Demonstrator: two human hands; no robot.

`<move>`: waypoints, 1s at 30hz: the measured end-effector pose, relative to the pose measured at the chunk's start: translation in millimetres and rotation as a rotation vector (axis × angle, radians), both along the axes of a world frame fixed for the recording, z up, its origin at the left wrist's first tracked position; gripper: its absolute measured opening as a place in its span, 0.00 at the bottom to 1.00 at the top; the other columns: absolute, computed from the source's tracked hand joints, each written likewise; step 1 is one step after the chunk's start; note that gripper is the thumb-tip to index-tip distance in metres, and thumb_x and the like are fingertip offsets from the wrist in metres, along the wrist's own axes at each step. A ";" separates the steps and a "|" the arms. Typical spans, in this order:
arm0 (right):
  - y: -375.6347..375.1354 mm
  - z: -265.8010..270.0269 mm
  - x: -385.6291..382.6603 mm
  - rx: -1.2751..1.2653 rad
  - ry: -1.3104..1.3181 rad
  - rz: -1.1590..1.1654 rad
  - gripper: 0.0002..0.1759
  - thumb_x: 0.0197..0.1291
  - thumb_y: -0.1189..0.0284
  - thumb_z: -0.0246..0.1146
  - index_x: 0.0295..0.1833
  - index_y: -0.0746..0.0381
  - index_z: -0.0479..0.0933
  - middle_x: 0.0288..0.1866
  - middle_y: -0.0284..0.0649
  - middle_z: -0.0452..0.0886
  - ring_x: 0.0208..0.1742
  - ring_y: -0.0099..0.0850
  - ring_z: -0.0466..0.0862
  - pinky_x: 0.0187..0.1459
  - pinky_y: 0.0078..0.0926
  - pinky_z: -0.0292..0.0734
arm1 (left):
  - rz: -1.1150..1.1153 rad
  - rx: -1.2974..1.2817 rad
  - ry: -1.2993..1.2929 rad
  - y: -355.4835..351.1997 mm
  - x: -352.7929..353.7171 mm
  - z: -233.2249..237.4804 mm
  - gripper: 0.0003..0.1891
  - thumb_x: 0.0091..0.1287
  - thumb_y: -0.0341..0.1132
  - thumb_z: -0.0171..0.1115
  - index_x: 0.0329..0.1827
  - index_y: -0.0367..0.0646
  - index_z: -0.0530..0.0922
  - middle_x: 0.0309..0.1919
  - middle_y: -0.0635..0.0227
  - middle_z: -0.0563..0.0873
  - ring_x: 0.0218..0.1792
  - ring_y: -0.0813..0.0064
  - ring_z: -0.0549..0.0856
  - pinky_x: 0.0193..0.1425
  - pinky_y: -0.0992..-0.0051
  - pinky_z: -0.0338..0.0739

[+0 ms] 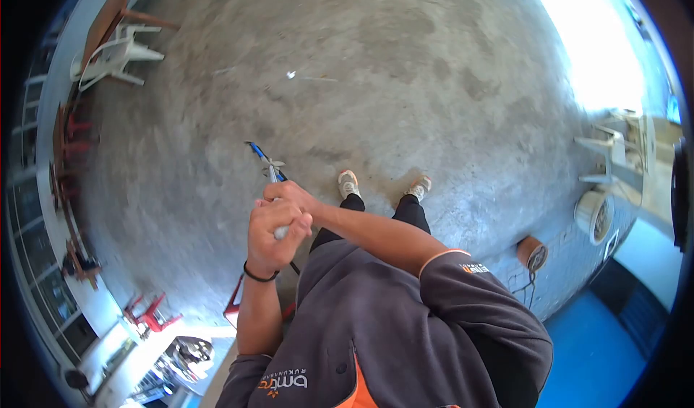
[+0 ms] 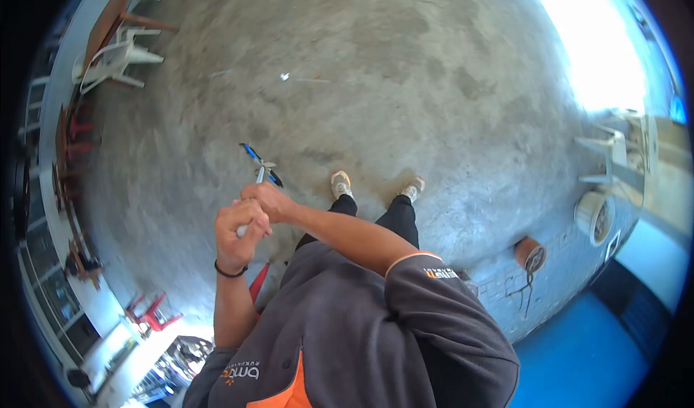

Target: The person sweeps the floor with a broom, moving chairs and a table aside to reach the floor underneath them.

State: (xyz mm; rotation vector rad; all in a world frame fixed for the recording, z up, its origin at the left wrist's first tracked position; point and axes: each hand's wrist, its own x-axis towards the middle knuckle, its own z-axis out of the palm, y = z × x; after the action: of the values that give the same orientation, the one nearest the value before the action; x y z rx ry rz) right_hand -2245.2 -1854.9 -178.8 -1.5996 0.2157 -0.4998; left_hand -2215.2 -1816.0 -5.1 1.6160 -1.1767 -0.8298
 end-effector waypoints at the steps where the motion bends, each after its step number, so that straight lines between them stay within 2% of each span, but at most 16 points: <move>1: 6.9 -12.9 18.3 -0.046 -0.012 0.023 0.10 0.45 0.68 0.66 0.25 0.62 0.73 0.22 0.45 0.75 0.25 0.47 0.77 0.26 0.40 0.68 | 0.062 -0.011 0.039 7.6 13.2 -14.2 0.15 0.58 0.36 0.58 0.14 0.39 0.73 0.13 0.68 0.76 0.18 0.76 0.73 0.27 0.75 0.64; 5: 13.3 -57.1 44.4 -0.033 0.010 0.133 0.10 0.45 0.68 0.66 0.25 0.62 0.75 0.23 0.46 0.77 0.28 0.46 0.80 0.27 0.38 0.71 | 0.159 -0.182 0.092 24.5 49.5 -91.0 0.16 0.56 0.37 0.57 0.13 0.40 0.70 0.13 0.69 0.75 0.18 0.77 0.72 0.29 0.76 0.62; 6: 17.6 -76.7 44.6 -0.120 -0.060 0.071 0.09 0.45 0.69 0.66 0.26 0.63 0.75 0.25 0.46 0.78 0.30 0.46 0.81 0.29 0.38 0.73 | 0.194 -0.155 0.141 26.3 49.6 -101.6 0.15 0.55 0.36 0.57 0.13 0.40 0.70 0.13 0.69 0.75 0.18 0.77 0.72 0.31 0.76 0.62; 8: 9.4 -91.1 23.1 -0.221 -0.037 -0.068 0.09 0.45 0.69 0.66 0.26 0.63 0.75 0.26 0.47 0.78 0.31 0.46 0.81 0.31 0.38 0.74 | 0.249 -0.103 0.239 24.8 42.6 -114.5 0.13 0.53 0.34 0.58 0.13 0.40 0.70 0.14 0.69 0.75 0.18 0.76 0.72 0.33 0.75 0.62; 9: 0.6 -93.8 9.7 -0.273 -0.028 -0.145 0.09 0.44 0.69 0.66 0.26 0.63 0.75 0.26 0.47 0.78 0.32 0.46 0.81 0.32 0.39 0.74 | 0.226 -0.104 0.261 21.9 34.6 -114.6 0.13 0.52 0.34 0.59 0.13 0.40 0.70 0.13 0.69 0.75 0.18 0.76 0.72 0.34 0.75 0.62; 10: -13.8 -91.7 -5.5 -0.136 0.175 -0.011 0.09 0.46 0.69 0.65 0.26 0.64 0.75 0.26 0.47 0.78 0.33 0.47 0.80 0.35 0.39 0.74 | 0.195 -0.108 0.283 15.7 22.5 -113.1 0.13 0.51 0.33 0.60 0.13 0.40 0.70 0.13 0.70 0.75 0.18 0.76 0.72 0.35 0.75 0.62; 13: -49.1 -76.6 -54.4 -0.188 0.119 -0.012 0.10 0.50 0.70 0.64 0.24 0.64 0.74 0.24 0.47 0.77 0.33 0.48 0.79 0.36 0.40 0.73 | 0.036 -0.108 0.320 -12.9 -17.2 -98.9 0.12 0.50 0.30 0.62 0.13 0.41 0.70 0.14 0.71 0.75 0.19 0.76 0.72 0.38 0.74 0.62; 14: -63.7 -67.6 -74.2 -0.238 0.184 0.003 0.09 0.52 0.71 0.63 0.24 0.63 0.73 0.24 0.46 0.76 0.32 0.48 0.78 0.36 0.41 0.72 | -0.028 -0.107 0.326 -24.2 -29.6 -96.0 0.11 0.49 0.29 0.63 0.13 0.41 0.70 0.15 0.71 0.75 0.19 0.75 0.72 0.39 0.74 0.62; 17: -99.8 -78.9 -132.5 -0.262 0.190 -0.011 0.12 0.56 0.68 0.62 0.25 0.61 0.72 0.27 0.43 0.77 0.36 0.44 0.78 0.39 0.41 0.69 | -0.105 -0.121 0.384 -50.5 -66.8 -99.2 0.13 0.49 0.30 0.65 0.14 0.41 0.70 0.15 0.70 0.74 0.19 0.74 0.71 0.41 0.73 0.62; 19: -131.7 -71.2 -170.5 -0.293 0.265 -0.080 0.12 0.54 0.69 0.63 0.23 0.60 0.70 0.24 0.43 0.74 0.32 0.45 0.77 0.38 0.40 0.68 | -0.137 -0.079 0.413 -71.5 -94.7 -111.3 0.13 0.50 0.31 0.65 0.14 0.42 0.70 0.15 0.70 0.74 0.20 0.74 0.71 0.41 0.73 0.62; 20: -142.5 -84.4 -189.7 -0.369 0.353 -0.122 0.12 0.54 0.68 0.63 0.24 0.59 0.70 0.24 0.43 0.74 0.33 0.46 0.77 0.38 0.38 0.68 | -0.153 -0.058 0.423 -83.2 -108.7 -119.2 0.13 0.50 0.32 0.65 0.13 0.42 0.70 0.15 0.70 0.74 0.20 0.74 0.71 0.41 0.74 0.62; 21: -156.2 -100.6 -209.0 -0.339 0.336 -0.152 0.08 0.49 0.73 0.65 0.23 0.59 0.72 0.24 0.42 0.75 0.32 0.44 0.78 0.36 0.39 0.70 | -0.172 -0.045 0.404 -96.4 -124.3 -126.9 0.14 0.50 0.32 0.66 0.13 0.42 0.69 0.15 0.70 0.73 0.22 0.74 0.72 0.41 0.73 0.63; 23: -183.9 -90.8 -239.4 -0.365 0.323 -0.222 0.10 0.51 0.70 0.65 0.23 0.59 0.71 0.23 0.41 0.74 0.31 0.44 0.77 0.36 0.38 0.69 | -0.234 -0.055 0.359 -124.7 -153.1 -144.4 0.14 0.49 0.31 0.67 0.14 0.41 0.69 0.15 0.69 0.73 0.24 0.73 0.72 0.41 0.72 0.64; 25: -205.0 -85.2 -258.4 -0.401 0.380 -0.279 0.11 0.52 0.70 0.64 0.23 0.59 0.71 0.23 0.42 0.73 0.31 0.44 0.76 0.35 0.39 0.68 | -0.285 -0.120 0.319 -156.6 -170.4 -146.5 0.14 0.48 0.31 0.68 0.14 0.41 0.70 0.16 0.69 0.74 0.25 0.72 0.73 0.40 0.71 0.66; 28: -228.8 -73.1 -264.7 -0.600 0.427 -0.277 0.13 0.54 0.70 0.63 0.23 0.61 0.69 0.23 0.42 0.73 0.30 0.45 0.74 0.36 0.40 0.66 | -0.262 -0.225 0.324 -191.6 -180.9 -134.6 0.12 0.47 0.31 0.68 0.15 0.40 0.72 0.16 0.68 0.75 0.27 0.70 0.75 0.38 0.71 0.67; 30: -231.6 -70.0 -260.0 -0.507 0.497 -0.363 0.13 0.56 0.71 0.62 0.23 0.62 0.68 0.23 0.43 0.73 0.30 0.45 0.73 0.36 0.40 0.65 | -0.251 -0.222 0.336 -194.6 -170.8 -126.1 0.12 0.47 0.31 0.68 0.15 0.39 0.73 0.17 0.65 0.77 0.26 0.69 0.76 0.36 0.71 0.68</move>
State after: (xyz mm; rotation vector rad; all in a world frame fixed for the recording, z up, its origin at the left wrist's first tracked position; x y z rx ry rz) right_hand -2505.2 -2086.5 -248.8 -2.1835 0.8170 -0.4440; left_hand -2386.0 -2010.6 -131.2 1.1124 -1.1934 -1.0446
